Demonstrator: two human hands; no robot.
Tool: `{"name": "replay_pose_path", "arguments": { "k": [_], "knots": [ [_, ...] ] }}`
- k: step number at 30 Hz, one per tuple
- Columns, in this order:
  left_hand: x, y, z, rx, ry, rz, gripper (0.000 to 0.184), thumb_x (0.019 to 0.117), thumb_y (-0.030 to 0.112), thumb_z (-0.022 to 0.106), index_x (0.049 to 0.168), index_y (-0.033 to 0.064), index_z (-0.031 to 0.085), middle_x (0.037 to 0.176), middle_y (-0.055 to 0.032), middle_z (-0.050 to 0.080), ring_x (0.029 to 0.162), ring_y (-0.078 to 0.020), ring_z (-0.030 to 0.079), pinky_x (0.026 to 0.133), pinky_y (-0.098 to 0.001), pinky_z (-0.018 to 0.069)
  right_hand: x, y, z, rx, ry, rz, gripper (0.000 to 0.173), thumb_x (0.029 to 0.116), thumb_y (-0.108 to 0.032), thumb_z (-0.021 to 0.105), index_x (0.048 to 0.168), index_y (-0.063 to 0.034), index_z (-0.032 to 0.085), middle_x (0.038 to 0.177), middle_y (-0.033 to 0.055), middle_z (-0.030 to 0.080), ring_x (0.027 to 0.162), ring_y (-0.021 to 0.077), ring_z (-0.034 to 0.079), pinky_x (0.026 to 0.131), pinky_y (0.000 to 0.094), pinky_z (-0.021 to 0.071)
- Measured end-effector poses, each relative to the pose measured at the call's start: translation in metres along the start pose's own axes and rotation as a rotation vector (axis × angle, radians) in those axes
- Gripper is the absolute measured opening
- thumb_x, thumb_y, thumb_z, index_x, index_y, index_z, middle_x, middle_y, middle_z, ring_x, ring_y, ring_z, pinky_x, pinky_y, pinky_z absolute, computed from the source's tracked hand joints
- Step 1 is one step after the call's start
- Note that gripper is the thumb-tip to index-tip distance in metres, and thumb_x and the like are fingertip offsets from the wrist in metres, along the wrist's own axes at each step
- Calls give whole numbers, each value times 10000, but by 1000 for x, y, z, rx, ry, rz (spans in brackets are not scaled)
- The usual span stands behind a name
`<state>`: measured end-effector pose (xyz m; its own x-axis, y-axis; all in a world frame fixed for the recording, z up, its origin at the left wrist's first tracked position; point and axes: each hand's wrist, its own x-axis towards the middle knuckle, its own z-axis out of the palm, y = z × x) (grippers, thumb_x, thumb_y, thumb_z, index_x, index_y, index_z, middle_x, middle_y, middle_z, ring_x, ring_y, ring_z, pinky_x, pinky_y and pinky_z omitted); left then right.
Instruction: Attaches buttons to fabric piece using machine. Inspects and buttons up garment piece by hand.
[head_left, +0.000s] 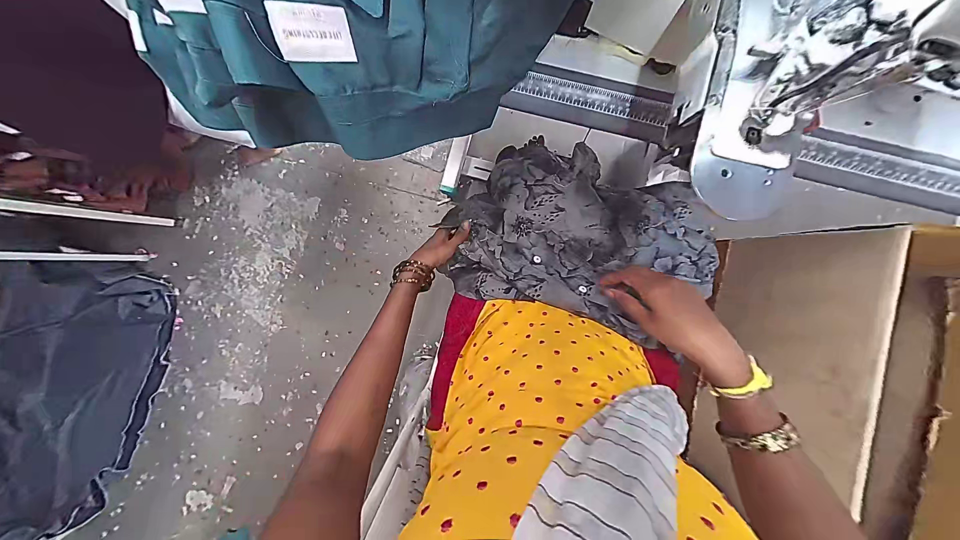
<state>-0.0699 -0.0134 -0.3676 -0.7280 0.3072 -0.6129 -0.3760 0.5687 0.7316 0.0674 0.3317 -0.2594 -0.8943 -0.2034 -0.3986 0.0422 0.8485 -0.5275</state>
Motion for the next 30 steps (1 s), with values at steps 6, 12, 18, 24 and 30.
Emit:
{"name": "replay_pose_path", "arguments": {
  "k": [6, 12, 18, 24, 30],
  "knots": [
    [16, 29, 18, -207, 250, 53, 574, 1090, 459, 418, 1402, -6, 544, 1388, -188, 591, 1292, -221, 557, 1118, -433, 414, 58, -42, 33, 22, 224, -133, 197, 1001, -204, 634, 1097, -70, 743, 1013, 131, 717, 933, 310, 712, 773, 538, 581],
    [-1, 34, -6, -248, 695, 14, 566, 1087, 460, 425, 1178, -63, 622, 1097, -208, 657, 1041, -222, 636, 965, -444, 487, 93, -59, 76, -143, 51, -410, 452, 970, -281, 673, 1417, -248, 616, 1528, 182, 480, 1282, 429, 534, 957, 601, 461],
    [-19, 10, -8, -164, 671, -15, 573, 1096, 439, 424, 936, -70, 634, 820, -138, 597, 778, -179, 572, 790, -420, 474, 78, -47, 73, -254, -71, -408, 590, 990, -628, 494, 1526, -381, 476, 1661, 176, 291, 1401, 465, 414, 986, 650, 406],
    [-22, 22, -4, -334, 680, 73, 453, 1092, 391, 452, 1029, -11, 653, 900, -55, 637, 853, -50, 603, 842, -304, 499, 125, -104, 98, -280, 203, -430, 736, 939, -701, 507, 1466, -190, 569, 1674, 144, 289, 1533, 415, 254, 1150, 689, 255],
    [-28, 17, -9, -379, 642, 64, 460, 1083, 424, 460, 1047, 10, 656, 900, -36, 647, 840, -43, 617, 823, -302, 518, 98, -73, 92, -347, 139, -219, 792, 921, -766, 462, 1152, -58, 733, 1669, 243, 236, 1553, 482, 133, 1128, 824, 81]
  ]
}}
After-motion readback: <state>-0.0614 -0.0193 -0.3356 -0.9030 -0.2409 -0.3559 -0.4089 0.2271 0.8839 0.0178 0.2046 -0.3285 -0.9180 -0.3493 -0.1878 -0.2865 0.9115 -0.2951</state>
